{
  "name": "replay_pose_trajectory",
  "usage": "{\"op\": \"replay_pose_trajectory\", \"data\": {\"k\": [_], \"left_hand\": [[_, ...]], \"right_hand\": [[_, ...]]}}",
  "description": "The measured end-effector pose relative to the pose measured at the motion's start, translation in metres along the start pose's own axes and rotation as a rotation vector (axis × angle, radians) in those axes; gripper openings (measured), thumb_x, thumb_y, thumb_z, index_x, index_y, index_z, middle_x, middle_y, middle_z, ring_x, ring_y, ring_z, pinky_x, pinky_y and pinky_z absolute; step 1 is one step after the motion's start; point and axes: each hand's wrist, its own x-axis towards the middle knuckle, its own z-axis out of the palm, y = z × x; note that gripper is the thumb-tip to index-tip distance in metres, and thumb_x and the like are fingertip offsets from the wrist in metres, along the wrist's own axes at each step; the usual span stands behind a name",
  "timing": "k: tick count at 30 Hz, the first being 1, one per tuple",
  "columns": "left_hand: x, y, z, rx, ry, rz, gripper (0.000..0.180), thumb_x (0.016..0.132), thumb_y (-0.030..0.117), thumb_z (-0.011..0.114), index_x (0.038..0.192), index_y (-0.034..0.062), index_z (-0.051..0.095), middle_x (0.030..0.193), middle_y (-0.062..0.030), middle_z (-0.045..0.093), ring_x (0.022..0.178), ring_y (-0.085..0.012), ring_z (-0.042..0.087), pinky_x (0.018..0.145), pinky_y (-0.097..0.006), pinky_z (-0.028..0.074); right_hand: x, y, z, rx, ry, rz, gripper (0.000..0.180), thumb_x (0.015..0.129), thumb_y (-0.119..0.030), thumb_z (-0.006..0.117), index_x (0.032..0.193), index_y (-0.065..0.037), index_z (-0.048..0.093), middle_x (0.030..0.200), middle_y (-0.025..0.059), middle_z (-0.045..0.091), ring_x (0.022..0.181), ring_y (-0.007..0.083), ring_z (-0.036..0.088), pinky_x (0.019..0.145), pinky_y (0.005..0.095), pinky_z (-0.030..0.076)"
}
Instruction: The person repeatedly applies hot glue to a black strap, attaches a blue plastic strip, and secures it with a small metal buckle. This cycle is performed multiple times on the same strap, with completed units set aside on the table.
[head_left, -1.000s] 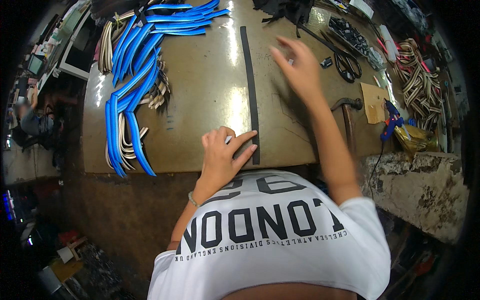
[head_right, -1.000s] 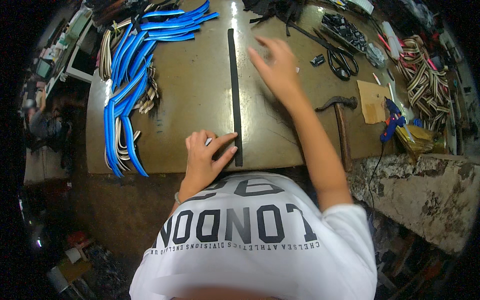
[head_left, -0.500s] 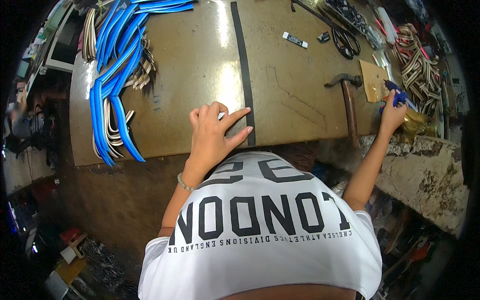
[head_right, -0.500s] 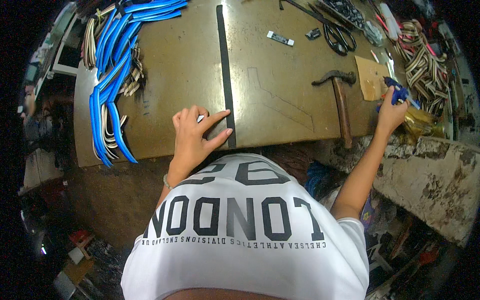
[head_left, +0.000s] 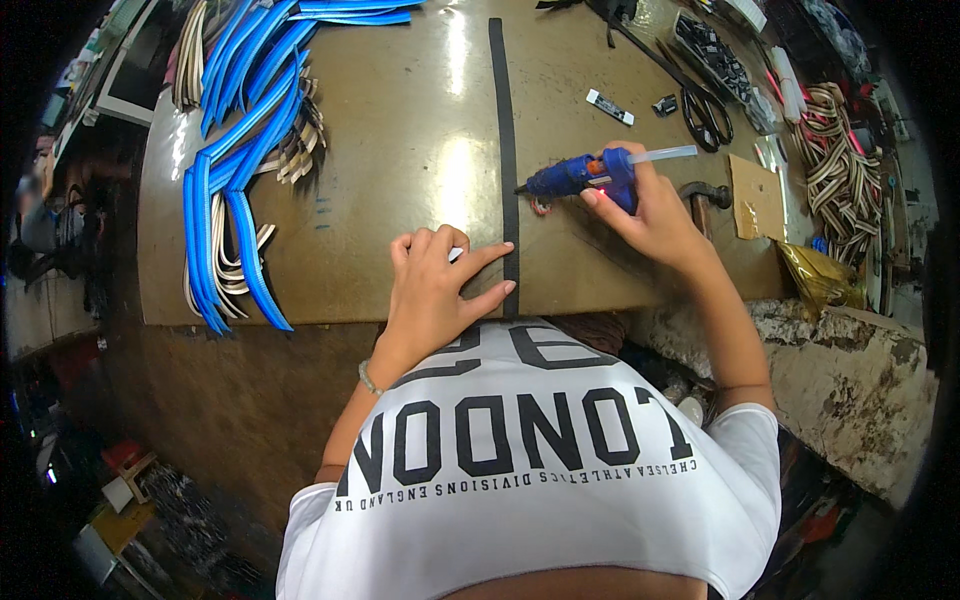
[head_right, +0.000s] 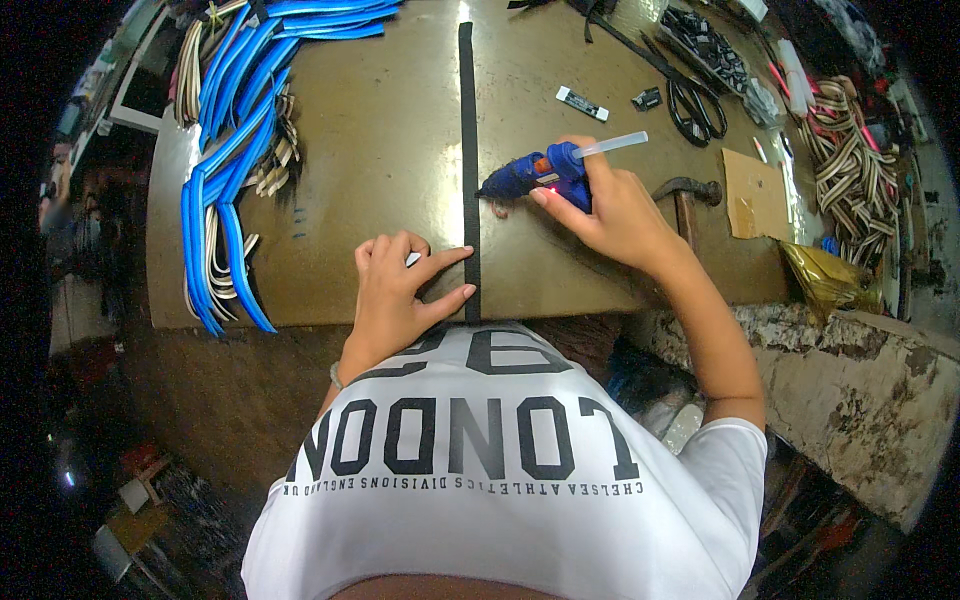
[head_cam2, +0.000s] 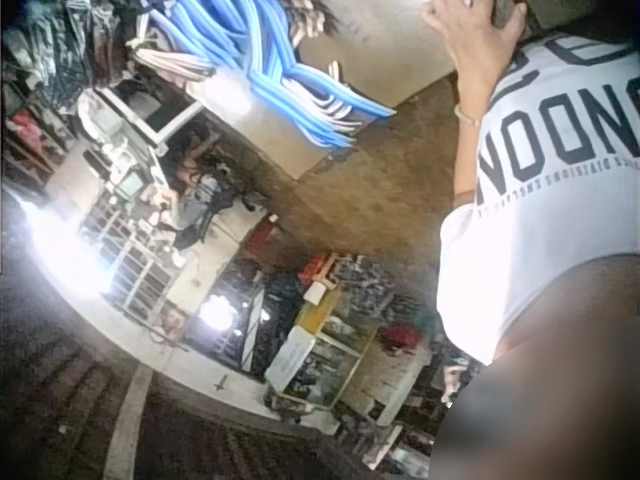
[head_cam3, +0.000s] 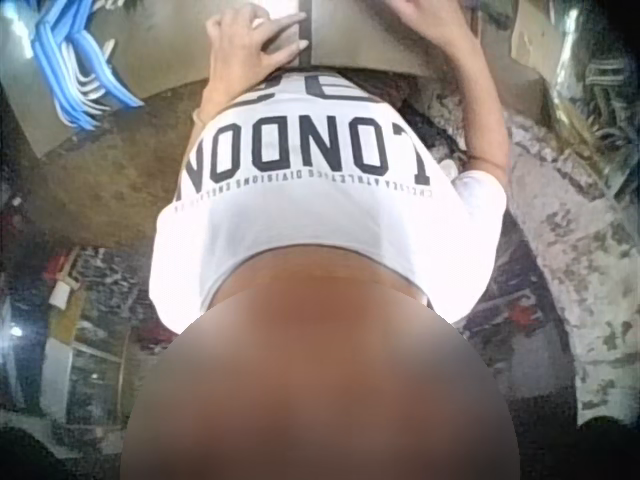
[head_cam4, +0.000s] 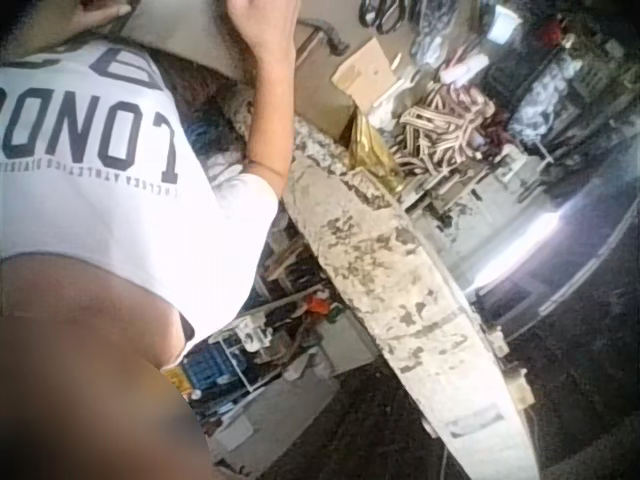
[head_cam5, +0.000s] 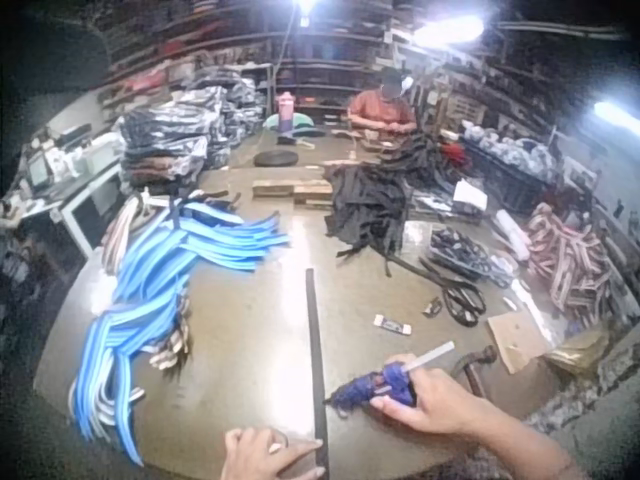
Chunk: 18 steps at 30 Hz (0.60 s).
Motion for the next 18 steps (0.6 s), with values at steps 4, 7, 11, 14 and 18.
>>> {"op": "replay_pose_trajectory", "data": {"k": [4,7,11,14,18], "left_hand": [[-0.001,0.0,0.0,-0.01,0.001,0.002,0.04,0.072,0.035,0.08,0.111,0.0263,0.073,0.086,-0.0016,0.045,0.087,-0.0212,0.046,0.088,-0.039,0.031],[-0.001,0.0,0.0,-0.007,0.002,-0.002,0.041,0.072,0.035,0.08,0.111,0.0264,0.073,0.086,-0.0017,0.045,0.087,-0.0212,0.046,0.089,-0.04,0.031],[-0.002,0.0,0.001,0.011,0.003,0.016,0.041,0.072,0.035,0.08,0.112,0.0262,0.073,0.087,-0.0018,0.046,0.087,-0.0212,0.047,0.089,-0.039,0.031],[-0.002,-0.001,0.0,0.01,0.004,0.018,0.041,0.072,0.035,0.079,0.112,0.0259,0.073,0.087,-0.002,0.047,0.088,-0.0212,0.047,0.089,-0.039,0.031],[-0.003,-0.001,-0.001,-0.006,0.005,0.018,0.042,0.073,0.036,0.079,0.113,0.0251,0.072,0.088,-0.0023,0.048,0.09,-0.0211,0.048,0.089,-0.038,0.031]], "right_hand": [[-0.002,0.006,0.005,0.033,-0.004,-0.057,0.052,0.089,-0.032,0.071,0.125,-0.005,0.045,0.085,0.0204,0.069,0.074,0.0397,0.068,0.063,0.043,0.051],[0.003,0.01,0.007,0.043,0.001,-0.099,0.053,0.089,-0.033,0.071,0.124,-0.002,0.046,0.084,0.0206,0.069,0.071,0.0395,0.068,0.061,0.0429,0.051],[0.028,0.015,0.004,-0.015,0.024,-0.108,0.053,0.089,-0.033,0.071,0.121,0.002,0.047,0.082,0.021,0.068,0.068,0.0396,0.067,0.06,0.0423,0.051],[0.032,0.006,-0.003,-0.128,0.003,-0.146,0.045,0.089,-0.029,0.07,0.117,-0.001,0.051,0.087,0.019,0.068,0.071,0.0393,0.067,0.062,0.0429,0.053],[0.012,-0.007,-0.006,-0.25,0.095,-0.328,0.032,0.089,-0.02,0.068,0.116,-0.007,0.058,0.108,0.0182,0.066,0.08,0.0317,0.069,0.073,0.0399,0.057]]}}
